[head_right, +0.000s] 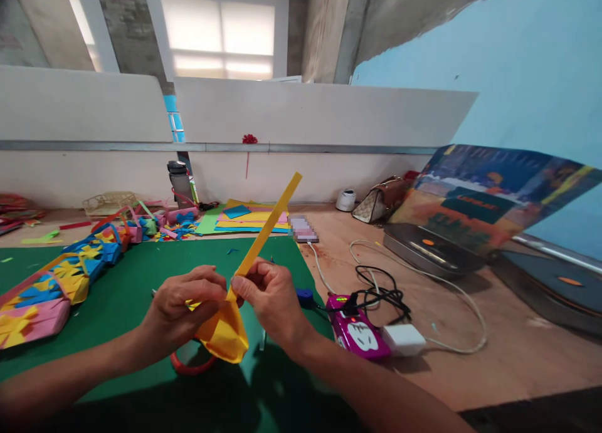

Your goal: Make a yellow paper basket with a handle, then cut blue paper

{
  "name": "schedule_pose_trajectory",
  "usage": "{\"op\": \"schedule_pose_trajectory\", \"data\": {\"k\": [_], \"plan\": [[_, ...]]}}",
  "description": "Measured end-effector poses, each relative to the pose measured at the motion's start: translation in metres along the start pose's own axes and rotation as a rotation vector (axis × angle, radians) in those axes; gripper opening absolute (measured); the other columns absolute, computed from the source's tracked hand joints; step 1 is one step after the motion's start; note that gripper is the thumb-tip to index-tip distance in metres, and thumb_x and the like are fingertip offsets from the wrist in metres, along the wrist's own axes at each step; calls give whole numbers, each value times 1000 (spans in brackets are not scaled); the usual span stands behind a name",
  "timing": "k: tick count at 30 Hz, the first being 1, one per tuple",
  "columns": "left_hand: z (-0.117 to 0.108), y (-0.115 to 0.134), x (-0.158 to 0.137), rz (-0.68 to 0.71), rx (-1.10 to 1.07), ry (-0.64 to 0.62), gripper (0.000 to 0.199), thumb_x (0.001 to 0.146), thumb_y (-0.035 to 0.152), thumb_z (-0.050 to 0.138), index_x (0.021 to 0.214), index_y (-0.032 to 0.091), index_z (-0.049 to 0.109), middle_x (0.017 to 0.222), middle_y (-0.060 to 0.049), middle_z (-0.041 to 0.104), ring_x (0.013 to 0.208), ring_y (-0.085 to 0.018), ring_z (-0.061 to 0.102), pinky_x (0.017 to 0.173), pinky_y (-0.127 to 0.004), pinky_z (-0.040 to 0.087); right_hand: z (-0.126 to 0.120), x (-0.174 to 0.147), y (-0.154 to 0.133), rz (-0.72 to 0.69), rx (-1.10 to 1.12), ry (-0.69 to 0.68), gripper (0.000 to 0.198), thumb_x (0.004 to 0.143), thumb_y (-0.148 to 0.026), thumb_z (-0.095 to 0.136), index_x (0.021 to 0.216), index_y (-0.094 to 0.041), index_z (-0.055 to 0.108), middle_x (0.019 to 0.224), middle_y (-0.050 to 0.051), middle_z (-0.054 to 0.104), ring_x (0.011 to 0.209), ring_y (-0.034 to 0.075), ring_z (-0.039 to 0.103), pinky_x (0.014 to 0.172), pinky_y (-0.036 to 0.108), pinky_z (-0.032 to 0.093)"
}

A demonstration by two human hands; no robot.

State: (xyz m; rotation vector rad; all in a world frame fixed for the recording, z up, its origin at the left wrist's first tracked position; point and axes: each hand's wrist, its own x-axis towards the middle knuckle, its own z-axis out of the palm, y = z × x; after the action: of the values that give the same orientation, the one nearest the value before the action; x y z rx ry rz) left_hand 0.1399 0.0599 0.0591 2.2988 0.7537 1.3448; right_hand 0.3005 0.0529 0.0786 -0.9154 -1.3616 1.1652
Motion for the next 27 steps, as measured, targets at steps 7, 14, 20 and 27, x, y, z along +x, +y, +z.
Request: {"op": "schedule_pose_trajectory", "data": {"k": [7,14,20,27], "plan": [[2,-4,-1,172,142,80,15,80,17,53,69,19,62,70,0,61,63,-9,56,88,-32,42,3,-3,1,27,1,-25,12,63,-24,67,63,-15,58,59,-4,53,56,8,48,54,21,40],[3,-4,0,218,184,110,17,80,16,53,66,18,61,66,2,60,61,-8,56,87,-30,43,5,-3,2,24,43,-65,10,65,-21,65,66,-16,57,62,-5,54,58,8,48,57,21,39],[5,-3,0,211,169,121,13,79,13,54,67,17,58,66,2,60,60,-8,55,84,-29,44,4,0,6,79,58,-79,19,62,-22,68,75,-16,56,64,-5,54,58,7,48,57,21,38],[9,-9,-4,107,118,111,14,77,11,56,84,19,64,70,-1,60,67,-11,56,64,-21,46,2,3,13,152,26,-97,45,59,-36,72,94,-16,52,54,-8,49,50,6,40,50,20,30]]}}
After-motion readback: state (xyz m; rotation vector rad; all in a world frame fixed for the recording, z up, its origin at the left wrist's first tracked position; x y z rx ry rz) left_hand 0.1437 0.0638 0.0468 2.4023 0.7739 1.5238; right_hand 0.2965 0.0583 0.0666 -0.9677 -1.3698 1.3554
